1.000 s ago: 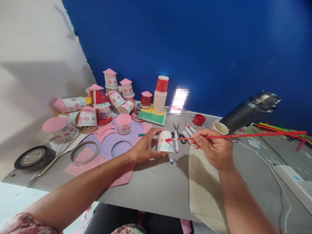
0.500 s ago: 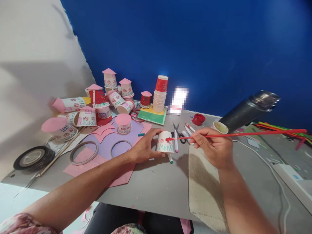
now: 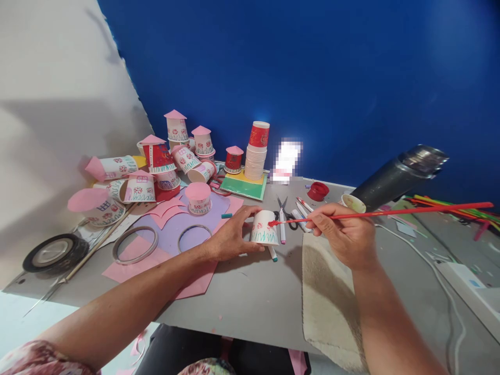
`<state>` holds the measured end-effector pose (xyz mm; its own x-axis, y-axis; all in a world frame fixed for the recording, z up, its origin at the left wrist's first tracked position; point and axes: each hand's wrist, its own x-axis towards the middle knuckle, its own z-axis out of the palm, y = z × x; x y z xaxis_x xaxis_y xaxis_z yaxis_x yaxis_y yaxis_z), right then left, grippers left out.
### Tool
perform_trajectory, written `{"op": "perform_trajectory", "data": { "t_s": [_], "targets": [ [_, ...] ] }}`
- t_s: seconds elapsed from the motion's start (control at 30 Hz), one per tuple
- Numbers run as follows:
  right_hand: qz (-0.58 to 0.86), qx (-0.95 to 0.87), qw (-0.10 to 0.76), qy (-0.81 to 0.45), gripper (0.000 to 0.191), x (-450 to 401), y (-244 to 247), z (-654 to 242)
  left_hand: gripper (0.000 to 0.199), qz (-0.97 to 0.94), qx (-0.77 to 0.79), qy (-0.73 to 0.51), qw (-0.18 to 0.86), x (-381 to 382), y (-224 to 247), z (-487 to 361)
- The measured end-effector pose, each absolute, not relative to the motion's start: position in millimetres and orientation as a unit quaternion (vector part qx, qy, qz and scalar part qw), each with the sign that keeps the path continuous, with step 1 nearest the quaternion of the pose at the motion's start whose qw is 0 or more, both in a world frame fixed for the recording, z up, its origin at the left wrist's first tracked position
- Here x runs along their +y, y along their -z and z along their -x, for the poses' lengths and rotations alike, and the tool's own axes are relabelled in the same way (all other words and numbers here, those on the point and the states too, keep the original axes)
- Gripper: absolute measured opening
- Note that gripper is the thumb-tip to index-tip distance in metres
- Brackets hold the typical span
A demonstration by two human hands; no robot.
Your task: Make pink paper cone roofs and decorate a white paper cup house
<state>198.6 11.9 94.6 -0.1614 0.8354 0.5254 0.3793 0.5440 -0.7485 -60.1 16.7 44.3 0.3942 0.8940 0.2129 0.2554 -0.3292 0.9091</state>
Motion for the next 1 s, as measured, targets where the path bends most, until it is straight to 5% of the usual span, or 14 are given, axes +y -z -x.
{"op": "perform_trajectory", "data": {
  "t_s": [1.0],
  "targets": [
    [0.411, -0.718, 0.504, -0.248, 0.021, 9.2, -98.0, -197.3, 0.078, -0.720, 0.417, -0.368, 0.415, 14.4, -48.4, 58.3]
  ]
}}
